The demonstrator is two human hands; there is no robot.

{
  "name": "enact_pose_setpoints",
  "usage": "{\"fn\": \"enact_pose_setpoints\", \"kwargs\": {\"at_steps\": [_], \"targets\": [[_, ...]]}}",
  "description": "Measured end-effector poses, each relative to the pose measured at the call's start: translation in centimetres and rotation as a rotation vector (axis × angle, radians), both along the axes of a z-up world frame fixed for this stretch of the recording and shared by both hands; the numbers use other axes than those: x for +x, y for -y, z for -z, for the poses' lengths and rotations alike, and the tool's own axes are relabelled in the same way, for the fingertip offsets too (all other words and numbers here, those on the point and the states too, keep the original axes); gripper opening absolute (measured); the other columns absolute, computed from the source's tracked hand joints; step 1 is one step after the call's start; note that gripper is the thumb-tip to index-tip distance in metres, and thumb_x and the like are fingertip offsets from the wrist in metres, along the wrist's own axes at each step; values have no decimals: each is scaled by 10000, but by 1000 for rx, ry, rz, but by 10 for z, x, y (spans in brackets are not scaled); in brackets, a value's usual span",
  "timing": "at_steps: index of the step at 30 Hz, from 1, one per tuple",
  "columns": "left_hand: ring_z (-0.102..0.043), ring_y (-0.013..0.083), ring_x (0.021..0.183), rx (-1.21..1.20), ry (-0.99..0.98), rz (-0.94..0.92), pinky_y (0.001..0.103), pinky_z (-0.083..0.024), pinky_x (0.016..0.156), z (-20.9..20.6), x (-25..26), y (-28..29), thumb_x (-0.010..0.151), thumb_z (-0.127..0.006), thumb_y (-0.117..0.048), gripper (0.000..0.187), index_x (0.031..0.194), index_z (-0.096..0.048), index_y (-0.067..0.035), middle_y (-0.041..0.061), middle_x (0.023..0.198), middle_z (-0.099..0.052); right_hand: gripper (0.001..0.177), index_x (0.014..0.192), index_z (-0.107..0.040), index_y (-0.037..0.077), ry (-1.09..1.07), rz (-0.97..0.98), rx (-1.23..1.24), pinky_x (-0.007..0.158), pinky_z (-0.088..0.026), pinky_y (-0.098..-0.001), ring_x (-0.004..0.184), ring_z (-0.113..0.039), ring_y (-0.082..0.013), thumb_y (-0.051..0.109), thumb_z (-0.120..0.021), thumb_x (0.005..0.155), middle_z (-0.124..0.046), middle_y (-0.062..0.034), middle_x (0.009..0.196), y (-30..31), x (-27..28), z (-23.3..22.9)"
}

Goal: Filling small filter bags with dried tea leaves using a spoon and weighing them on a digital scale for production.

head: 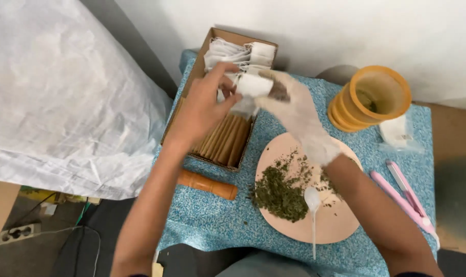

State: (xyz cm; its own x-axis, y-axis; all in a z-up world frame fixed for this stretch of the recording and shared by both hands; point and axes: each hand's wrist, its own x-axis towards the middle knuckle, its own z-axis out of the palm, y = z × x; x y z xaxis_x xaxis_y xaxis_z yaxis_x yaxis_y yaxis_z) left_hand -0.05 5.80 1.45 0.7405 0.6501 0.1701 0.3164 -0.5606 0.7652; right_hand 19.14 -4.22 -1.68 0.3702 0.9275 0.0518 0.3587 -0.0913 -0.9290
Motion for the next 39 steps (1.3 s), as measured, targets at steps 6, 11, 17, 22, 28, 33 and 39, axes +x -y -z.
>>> {"fn": "enact_pose_setpoints", "kwargs": {"at_steps": [6, 11, 17, 22, 28, 33, 39], "targets": [[-759, 223, 951, -45, -95, 145, 388, -604, 863, 44, 25, -81, 1019, -796, -74, 574, 1509, -498, -66, 69, 1042, -775, 505, 1411, -721, 106, 255, -133, 36, 849, -595, -287, 946, -693, -139, 91, -797, 911, -805, -76, 1275, -71, 32, 32], [-690, 267, 1013, -97, -252, 164, 427, -543, 874, 65, 32, -105, 977, -849, -130, 753, 1603, -436, -67, 115, 1086, -744, 469, 1310, -775, 91, 385, -292, -42, 902, -599, -393, 970, -746, -211, 111, -735, 843, -813, -80, 1202, -102, 37, 45], [-695, 329, 1049, -103, -511, 155, 489, -550, 825, 65, 40, -107, 945, -846, -79, 912, 1686, -315, -63, 190, 1176, -712, 317, 1088, -868, 174, 685, -355, -248, 850, -578, -432, 813, -689, -244, 157, -669, 841, -794, -21, 859, -130, 25, 58], [-682, 418, 1156, 54, -608, 164, 532, -562, 837, 79, 49, -112, 868, -891, -43, 970, 1653, -322, -17, 265, 1315, -695, 493, 1176, -816, 202, 943, -380, -323, 921, -589, -516, 922, -762, -360, 449, -820, 749, -835, -70, 946, -149, 19, 77], [-702, 453, 1080, 54, -694, 135, 556, -557, 806, 73, 48, -102, 893, -869, -47, 1107, 1737, -152, -62, 314, 1340, -655, 354, 978, -727, 224, 1041, -413, -342, 851, -547, -445, 818, -737, -294, 473, -785, 734, -757, -4, 788, -154, 13, 105], [-634, 327, 734, 63, -776, 121, 453, -498, 630, 75, 47, -94, 946, -783, 23, 1213, 1780, 91, -76, 223, 1009, -676, 220, 905, -718, 274, 1185, -327, -180, 875, -473, -504, 725, -718, -354, 451, -726, 774, -705, 15, 706, -158, 13, 142], [-628, 353, 758, 126, -774, 170, 458, -488, 618, 91, 48, -101, 937, -730, 74, 1222, 1762, 161, -69, 262, 1114, -659, 256, 960, -750, 301, 1350, -317, -324, 879, -479, -487, 795, -743, -290, 494, -787, 795, -752, 30, 792, -163, 5, 139]]}}
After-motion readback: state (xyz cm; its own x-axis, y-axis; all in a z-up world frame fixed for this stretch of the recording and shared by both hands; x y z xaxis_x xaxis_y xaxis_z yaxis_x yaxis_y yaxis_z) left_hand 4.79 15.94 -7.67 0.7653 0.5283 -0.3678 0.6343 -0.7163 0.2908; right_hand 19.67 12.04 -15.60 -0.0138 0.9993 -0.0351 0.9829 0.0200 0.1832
